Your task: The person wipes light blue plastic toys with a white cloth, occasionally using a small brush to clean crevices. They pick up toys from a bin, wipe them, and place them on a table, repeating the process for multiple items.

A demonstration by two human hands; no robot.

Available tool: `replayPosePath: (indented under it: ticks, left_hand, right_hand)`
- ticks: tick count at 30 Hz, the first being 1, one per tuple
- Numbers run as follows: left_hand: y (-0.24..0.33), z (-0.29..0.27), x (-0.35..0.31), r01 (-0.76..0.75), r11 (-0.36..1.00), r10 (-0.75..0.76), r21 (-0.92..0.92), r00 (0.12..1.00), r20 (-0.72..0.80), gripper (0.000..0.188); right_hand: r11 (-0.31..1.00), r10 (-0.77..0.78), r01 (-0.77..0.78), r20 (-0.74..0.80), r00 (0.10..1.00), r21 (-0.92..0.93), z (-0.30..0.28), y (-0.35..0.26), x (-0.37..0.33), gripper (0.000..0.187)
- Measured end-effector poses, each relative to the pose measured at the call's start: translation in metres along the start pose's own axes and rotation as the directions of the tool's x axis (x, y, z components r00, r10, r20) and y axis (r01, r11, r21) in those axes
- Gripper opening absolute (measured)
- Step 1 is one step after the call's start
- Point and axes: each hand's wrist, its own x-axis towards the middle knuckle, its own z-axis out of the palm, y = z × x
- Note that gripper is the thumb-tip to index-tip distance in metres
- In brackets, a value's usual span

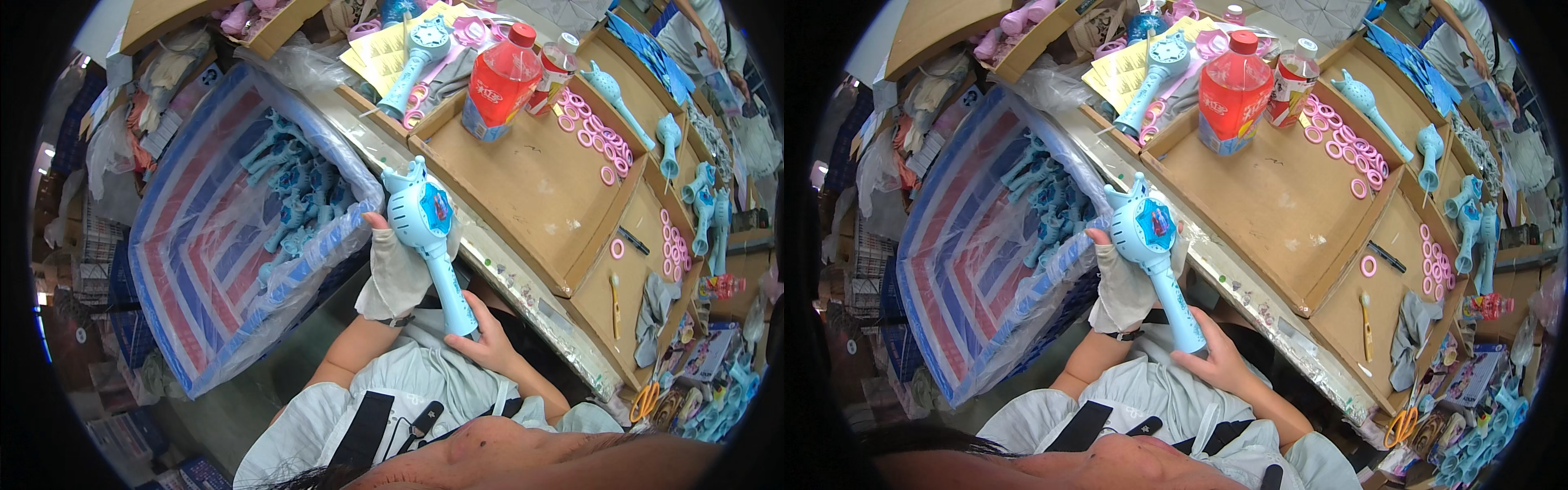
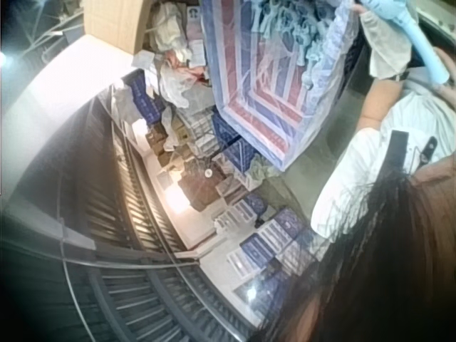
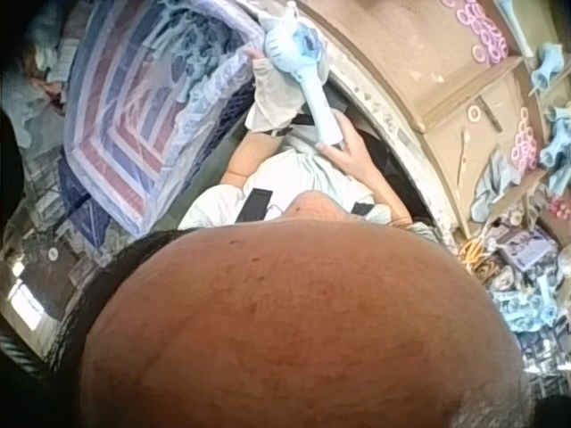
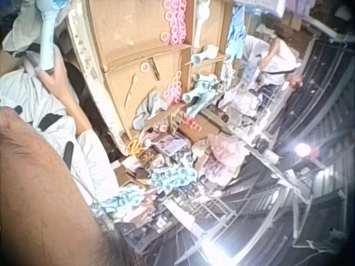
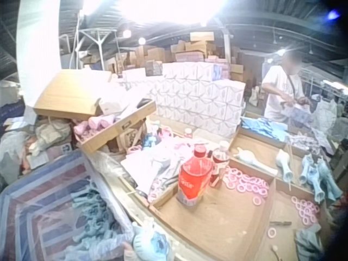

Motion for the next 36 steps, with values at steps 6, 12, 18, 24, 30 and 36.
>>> replayPosePath:
  ticks: [6, 12, 18, 24, 30, 36]
  left_hand:
    - [0.005, 0.005, -0.005, 0.177, 0.969, -0.147, -0.171, 0.974, 0.173, 0.089]
    - [0.004, 0.008, -0.007, 0.265, 0.912, -0.211, -0.314, 0.958, 0.193, 0.094]
    - [0.008, 0.006, -0.009, 0.324, 0.892, -0.301, -0.315, 0.946, 0.120, 0.086]
    - [0.005, -0.004, -0.003, 0.140, 0.930, -0.138, -0.339, 0.990, 0.028, 0.094]
    - [0.005, -0.010, -0.001, 0.164, 0.928, -0.155, -0.336, 0.987, 0.053, 0.092]
    - [0.009, -0.007, -0.006, 0.251, 0.847, -0.266, -0.469, 0.963, 0.035, 0.094]
  right_hand:
    - [0.814, 0.089, -0.197, 0.217, 0.972, 0.546, -0.004, 0.026, -0.002, 0.075]
    - [0.409, -0.144, -0.298, 0.383, 0.912, 0.863, -0.004, 0.040, 0.001, 0.072]
    - [0.453, -0.011, -0.287, 0.326, 0.945, 0.844, 0.000, 0.024, -0.002, 0.078]
    - [0.595, 0.155, -0.122, 0.035, 0.987, 0.795, 0.006, 0.019, 0.001, 0.091]
    - [0.730, 0.123, -0.081, -0.014, 0.992, 0.679, 0.006, 0.024, 0.001, 0.074]
    - [0.624, 0.132, -0.113, 0.038, 0.990, 0.773, 0.006, 0.025, -0.001, 0.074]
